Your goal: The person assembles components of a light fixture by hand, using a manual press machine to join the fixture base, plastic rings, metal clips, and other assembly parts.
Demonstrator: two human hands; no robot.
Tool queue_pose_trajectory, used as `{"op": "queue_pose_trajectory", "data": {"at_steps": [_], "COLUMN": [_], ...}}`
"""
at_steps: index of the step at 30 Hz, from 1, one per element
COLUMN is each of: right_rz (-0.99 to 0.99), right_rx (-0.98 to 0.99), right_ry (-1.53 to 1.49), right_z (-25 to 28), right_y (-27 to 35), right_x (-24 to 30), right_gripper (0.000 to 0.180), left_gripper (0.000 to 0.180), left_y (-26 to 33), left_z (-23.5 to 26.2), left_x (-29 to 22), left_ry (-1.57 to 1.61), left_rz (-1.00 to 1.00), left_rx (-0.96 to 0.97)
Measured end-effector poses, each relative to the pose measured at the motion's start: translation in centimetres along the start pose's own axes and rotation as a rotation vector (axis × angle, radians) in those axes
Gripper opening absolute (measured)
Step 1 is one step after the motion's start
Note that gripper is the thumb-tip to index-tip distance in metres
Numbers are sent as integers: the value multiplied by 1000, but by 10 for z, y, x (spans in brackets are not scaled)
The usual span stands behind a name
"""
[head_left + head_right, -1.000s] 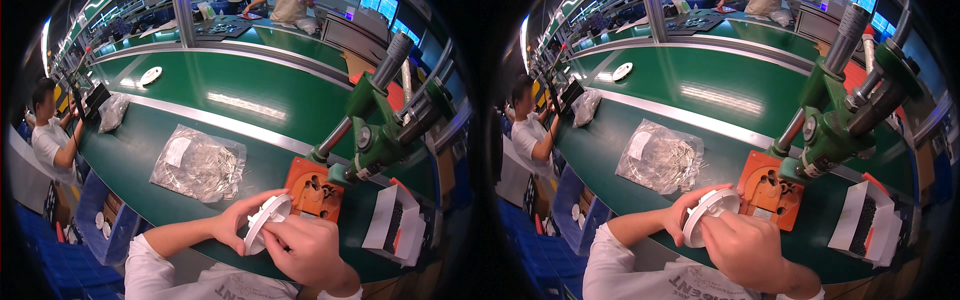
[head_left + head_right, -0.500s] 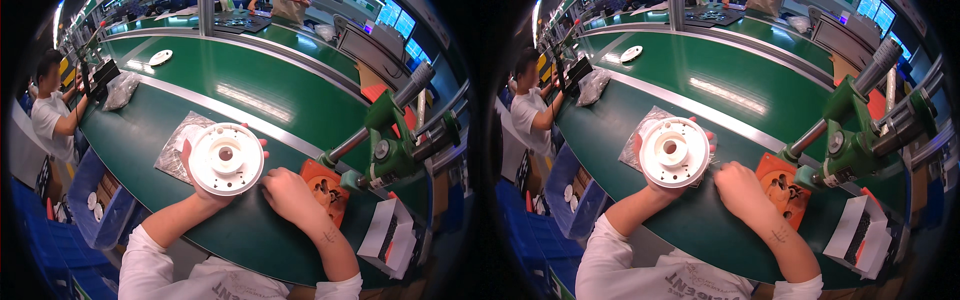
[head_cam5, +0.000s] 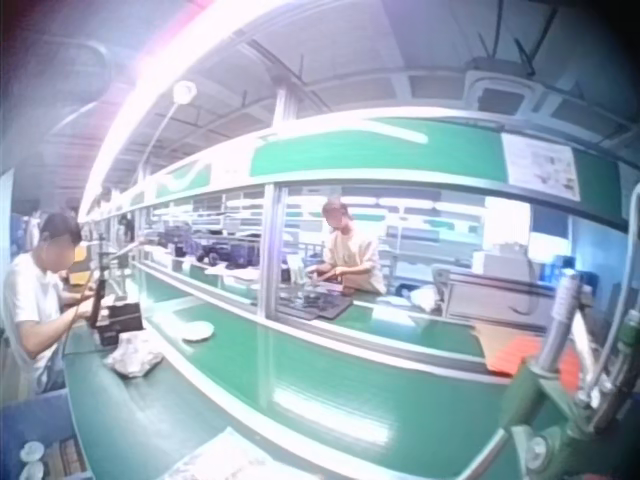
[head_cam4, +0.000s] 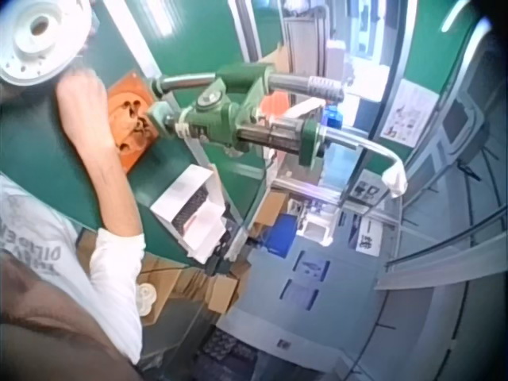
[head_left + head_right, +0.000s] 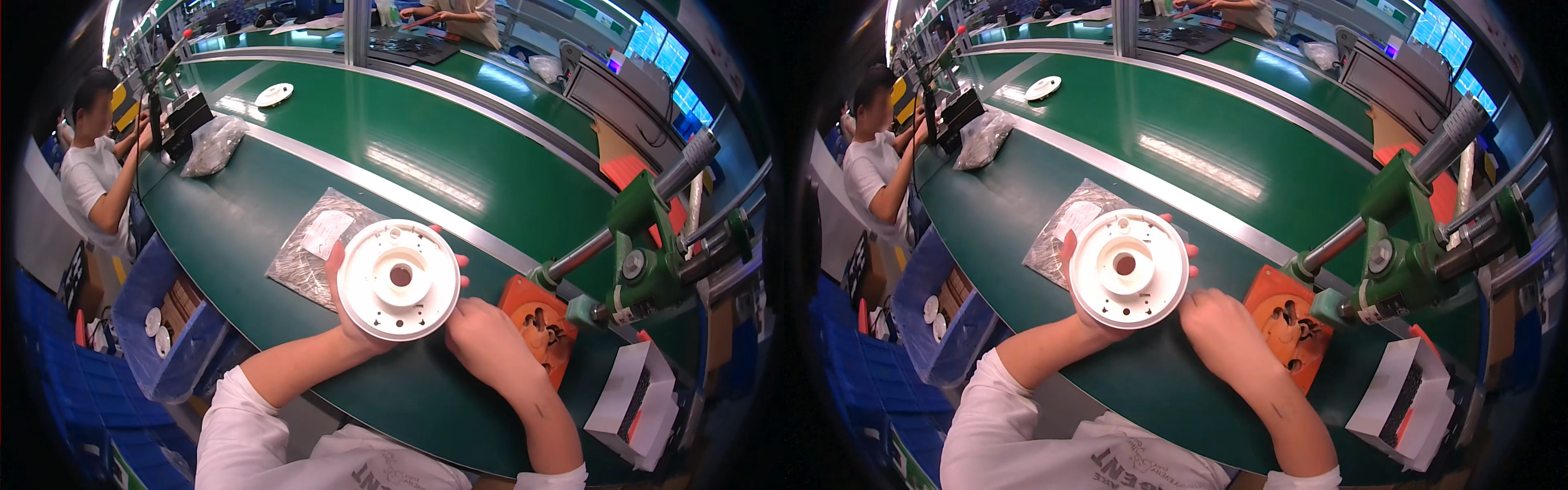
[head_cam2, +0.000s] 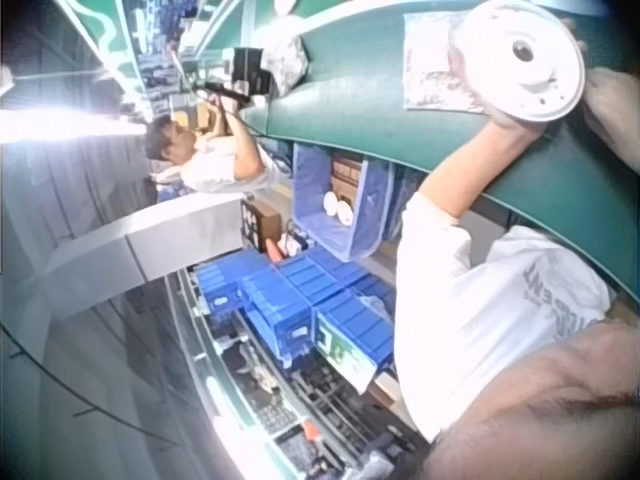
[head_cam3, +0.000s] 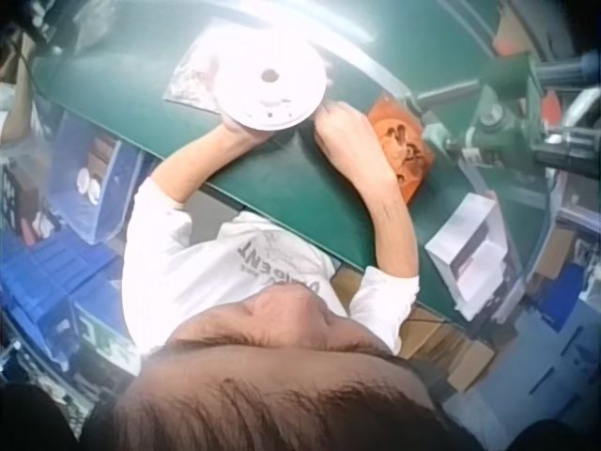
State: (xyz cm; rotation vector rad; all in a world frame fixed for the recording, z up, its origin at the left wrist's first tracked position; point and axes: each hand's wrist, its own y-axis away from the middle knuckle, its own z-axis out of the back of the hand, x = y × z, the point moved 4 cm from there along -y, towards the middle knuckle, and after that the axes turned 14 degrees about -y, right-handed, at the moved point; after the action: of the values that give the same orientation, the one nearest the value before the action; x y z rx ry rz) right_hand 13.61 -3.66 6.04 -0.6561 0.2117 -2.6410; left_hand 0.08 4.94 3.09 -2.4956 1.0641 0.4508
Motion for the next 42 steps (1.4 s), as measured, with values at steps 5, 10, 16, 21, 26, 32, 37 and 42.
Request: {"op": "queue_pose_trajectory", "data": {"at_steps": [5, 10, 16, 21, 26, 32, 37, 42], "right_rz": [-59, -62, 151, 105, 130, 112, 215, 281], "right_rx": [-186, -455, -445, -458, -488, -494, -410, -306], "right_ry": [-233, -592, -510, -306, -285, -244, -32, 168], "right_z": [61, 82, 63, 54, 52, 54, 47, 48], "right_y": [33, 53, 39, 47, 45, 49, 57, 59], "right_x": [43, 57, 72, 72, 70, 70, 76, 83], "right_gripper": [13, 22, 29, 36, 32, 30, 22, 26], "left_gripper": [129, 134, 147, 148, 149, 146, 137, 139], "left_y": [6, 15, 31, 26, 26, 26, 25, 21], "left_z": [-5, -22, -31, -31, -34, -31, -30, -28], "left_x": [15, 33, 44, 43, 40, 43, 43, 42], "left_ry": [116, -193, -329, -270, -263, -282, -278, -283], "left_rz": [129, 290, 445, 454, 461, 438, 383, 369], "left_rx": [130, 104, 98, 87, 127, 148, 173, 143]}}
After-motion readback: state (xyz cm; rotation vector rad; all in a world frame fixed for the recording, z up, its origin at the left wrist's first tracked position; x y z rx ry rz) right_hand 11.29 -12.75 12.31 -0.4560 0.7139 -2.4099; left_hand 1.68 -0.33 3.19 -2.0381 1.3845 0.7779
